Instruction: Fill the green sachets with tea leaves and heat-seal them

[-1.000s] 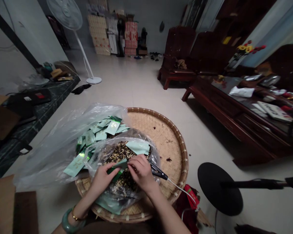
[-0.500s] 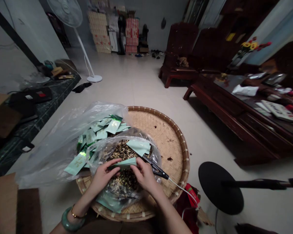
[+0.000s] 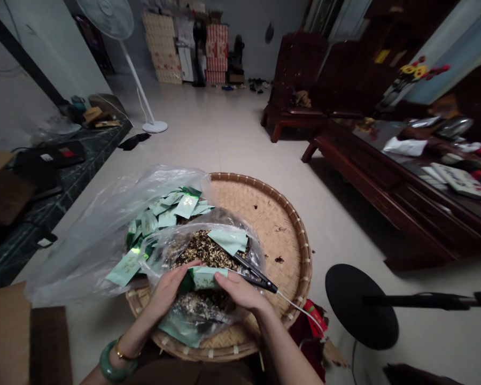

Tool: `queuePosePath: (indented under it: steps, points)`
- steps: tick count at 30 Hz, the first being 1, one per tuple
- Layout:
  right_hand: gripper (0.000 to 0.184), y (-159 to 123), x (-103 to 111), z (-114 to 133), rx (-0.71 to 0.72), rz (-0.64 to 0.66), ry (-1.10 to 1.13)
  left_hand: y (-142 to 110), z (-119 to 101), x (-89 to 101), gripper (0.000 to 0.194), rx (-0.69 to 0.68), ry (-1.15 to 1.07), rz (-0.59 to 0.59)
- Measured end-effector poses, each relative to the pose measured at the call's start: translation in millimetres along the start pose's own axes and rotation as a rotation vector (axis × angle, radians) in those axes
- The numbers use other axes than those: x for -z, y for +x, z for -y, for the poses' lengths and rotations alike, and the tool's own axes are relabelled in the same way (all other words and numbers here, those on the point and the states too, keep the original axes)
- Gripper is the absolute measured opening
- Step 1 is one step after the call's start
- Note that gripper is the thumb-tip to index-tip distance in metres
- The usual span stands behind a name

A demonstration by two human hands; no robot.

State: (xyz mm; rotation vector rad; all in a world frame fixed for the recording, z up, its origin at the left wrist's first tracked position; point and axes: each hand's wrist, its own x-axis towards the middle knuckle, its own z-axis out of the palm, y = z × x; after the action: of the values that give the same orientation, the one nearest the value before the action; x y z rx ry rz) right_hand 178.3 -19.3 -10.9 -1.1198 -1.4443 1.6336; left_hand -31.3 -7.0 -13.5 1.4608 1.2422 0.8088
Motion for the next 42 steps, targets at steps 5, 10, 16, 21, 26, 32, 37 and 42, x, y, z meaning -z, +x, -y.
queuePosePath:
  steps: [5, 10, 16, 21, 26, 32, 37, 42]
  points:
    - [0.053, 7.2, -3.7, 5.5, -0.057, -0.023, -0.022, -9.9, 3.9, -9.6, 0.048, -0.495, 0.573, -0.215]
    - [0.050, 21.5, -10.1, 3.5, -0.056, -0.080, -0.013, -5.8, 1.7, -15.7, 0.046, -0.600, 0.815, -0.135]
    - [0.049, 27.9, -6.4, 1.5, -0.072, -0.193, -0.021, 3.0, 10.6, -14.9, 0.054, -0.640, 0.729, -0.128]
    - [0.046, 27.4, -10.8, 6.8, -0.068, -0.127, -0.027, 2.2, 12.3, -15.3, 0.054, -0.634, 0.729, -0.150]
    - [0.035, 25.6, -12.3, 21.0, 0.011, -0.038, -0.101, 7.7, 14.6, -15.1, 0.052, -0.628, 0.667, -0.203]
    - [0.034, 22.9, -5.8, 34.1, 0.035, -0.140, -0.185, 10.5, 14.8, -13.0, 0.045, -0.597, 0.653, -0.293]
    - [0.034, 26.2, 5.6, 33.0, 0.076, -0.279, -0.118, 6.8, 10.8, -15.2, 0.043, -0.588, 0.657, -0.305]
    - [0.030, 51.0, 19.3, 22.5, 0.210, -0.245, -0.501, 1.0, 8.3, -14.9, 0.041, -0.582, 0.618, -0.323]
